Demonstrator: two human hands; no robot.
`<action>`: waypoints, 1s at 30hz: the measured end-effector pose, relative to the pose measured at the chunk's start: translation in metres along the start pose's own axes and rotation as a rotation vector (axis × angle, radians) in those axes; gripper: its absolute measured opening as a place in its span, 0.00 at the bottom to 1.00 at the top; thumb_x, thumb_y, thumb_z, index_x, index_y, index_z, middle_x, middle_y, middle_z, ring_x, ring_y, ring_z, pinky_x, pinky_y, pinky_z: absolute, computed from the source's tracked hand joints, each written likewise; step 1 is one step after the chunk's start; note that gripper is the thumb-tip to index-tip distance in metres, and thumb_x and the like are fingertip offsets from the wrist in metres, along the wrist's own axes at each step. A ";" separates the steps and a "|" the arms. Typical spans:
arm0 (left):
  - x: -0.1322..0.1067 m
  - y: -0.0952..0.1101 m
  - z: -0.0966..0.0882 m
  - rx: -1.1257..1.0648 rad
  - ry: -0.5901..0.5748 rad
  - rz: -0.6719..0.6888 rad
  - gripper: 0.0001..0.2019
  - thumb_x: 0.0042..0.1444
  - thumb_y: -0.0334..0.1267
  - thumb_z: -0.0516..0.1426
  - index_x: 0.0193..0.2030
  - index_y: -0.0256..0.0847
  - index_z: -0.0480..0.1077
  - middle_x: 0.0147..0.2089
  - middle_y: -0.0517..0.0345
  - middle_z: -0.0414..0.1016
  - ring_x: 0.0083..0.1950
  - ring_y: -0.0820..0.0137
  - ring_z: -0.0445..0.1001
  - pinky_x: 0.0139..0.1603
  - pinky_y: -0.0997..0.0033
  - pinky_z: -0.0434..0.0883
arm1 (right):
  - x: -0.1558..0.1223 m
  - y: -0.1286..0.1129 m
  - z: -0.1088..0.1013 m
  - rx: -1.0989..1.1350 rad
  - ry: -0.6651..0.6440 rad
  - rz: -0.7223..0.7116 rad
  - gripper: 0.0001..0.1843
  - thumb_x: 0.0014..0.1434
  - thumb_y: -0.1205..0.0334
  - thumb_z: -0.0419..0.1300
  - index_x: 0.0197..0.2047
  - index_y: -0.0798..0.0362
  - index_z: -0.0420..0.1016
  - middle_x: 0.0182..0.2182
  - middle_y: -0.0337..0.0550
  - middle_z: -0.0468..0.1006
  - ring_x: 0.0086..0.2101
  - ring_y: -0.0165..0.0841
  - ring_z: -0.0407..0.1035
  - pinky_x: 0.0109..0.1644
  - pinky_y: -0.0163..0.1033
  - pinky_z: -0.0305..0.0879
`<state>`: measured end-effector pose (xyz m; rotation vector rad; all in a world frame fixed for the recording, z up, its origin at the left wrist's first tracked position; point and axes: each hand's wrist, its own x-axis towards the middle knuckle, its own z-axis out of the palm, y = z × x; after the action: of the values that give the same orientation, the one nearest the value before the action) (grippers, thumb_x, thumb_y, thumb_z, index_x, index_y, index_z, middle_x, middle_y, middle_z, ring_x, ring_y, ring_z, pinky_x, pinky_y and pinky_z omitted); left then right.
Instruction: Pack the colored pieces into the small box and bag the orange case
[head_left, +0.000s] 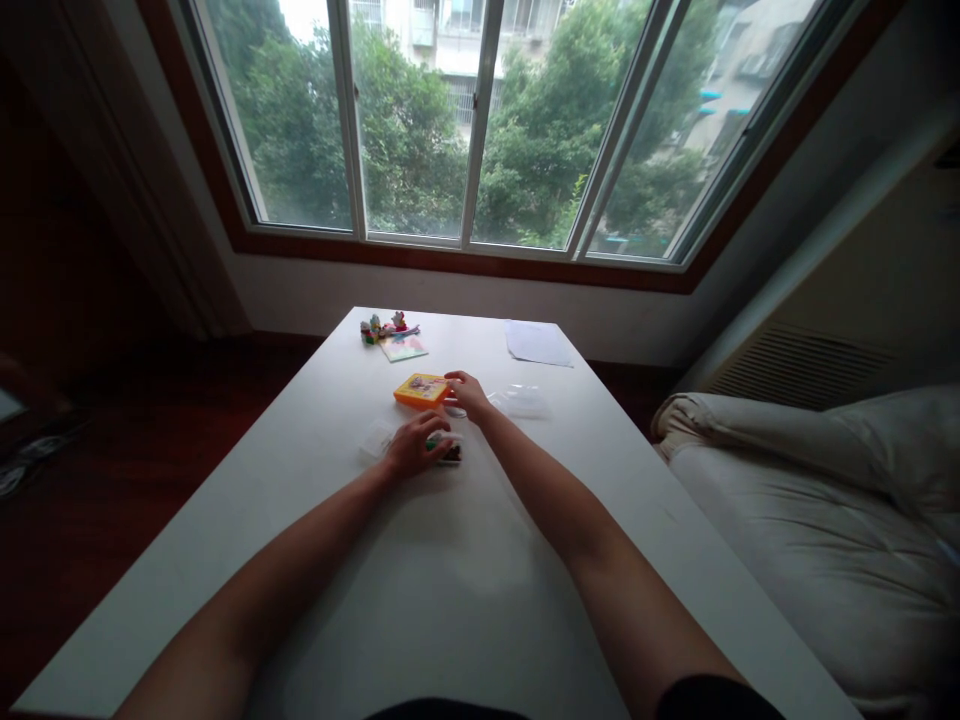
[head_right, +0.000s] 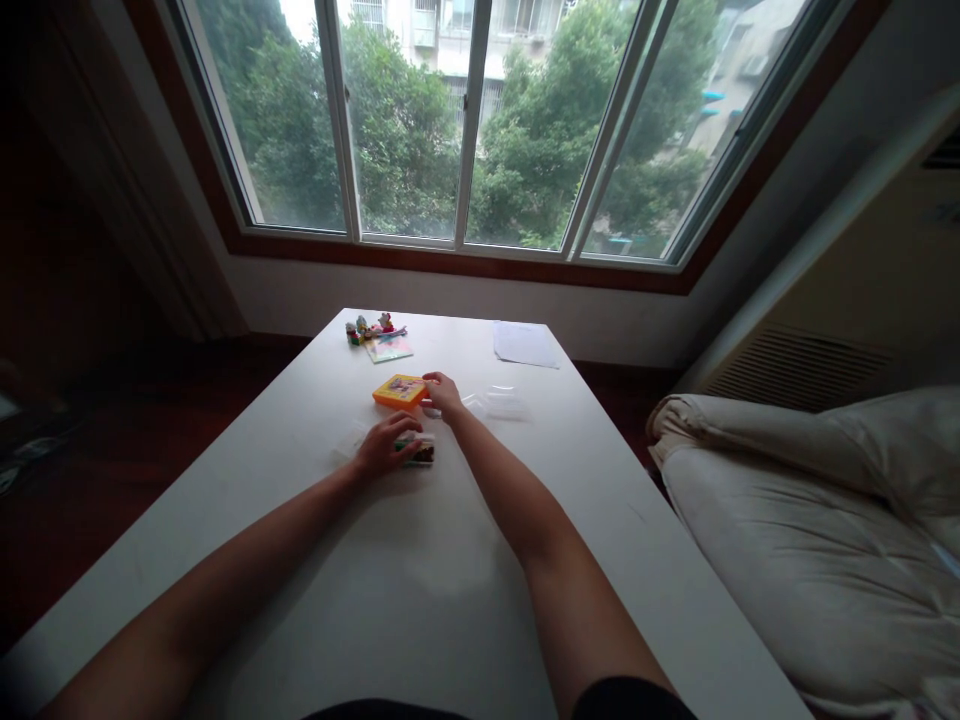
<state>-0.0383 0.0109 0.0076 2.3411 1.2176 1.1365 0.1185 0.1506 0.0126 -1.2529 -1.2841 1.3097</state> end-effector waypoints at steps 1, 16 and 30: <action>0.000 -0.001 -0.001 -0.011 0.013 -0.002 0.10 0.60 0.43 0.59 0.46 0.46 0.75 0.48 0.52 0.76 0.50 0.62 0.76 0.53 0.63 0.73 | 0.000 0.000 -0.002 -0.025 0.008 -0.014 0.11 0.55 0.64 0.62 0.43 0.52 0.75 0.35 0.41 0.77 0.31 0.31 0.73 0.32 0.39 0.77; 0.007 -0.015 0.018 -0.386 0.126 -0.268 0.17 0.60 0.45 0.58 0.53 0.41 0.71 0.47 0.52 0.79 0.49 0.66 0.78 0.52 0.64 0.75 | -0.082 0.004 -0.040 -1.408 -0.057 -0.497 0.10 0.67 0.62 0.58 0.48 0.51 0.79 0.44 0.50 0.80 0.42 0.39 0.74 0.45 0.39 0.67; 0.007 -0.022 0.021 -0.212 0.195 -0.388 0.16 0.63 0.49 0.55 0.48 0.42 0.75 0.44 0.54 0.80 0.45 0.64 0.78 0.45 0.66 0.73 | -0.093 0.001 -0.046 -1.487 0.028 -0.497 0.09 0.69 0.64 0.55 0.46 0.54 0.77 0.43 0.51 0.77 0.45 0.40 0.68 0.50 0.40 0.59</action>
<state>-0.0331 0.0323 -0.0140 1.7737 1.4566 1.2990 0.1732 0.0628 0.0205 -1.6132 -2.4465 -0.2328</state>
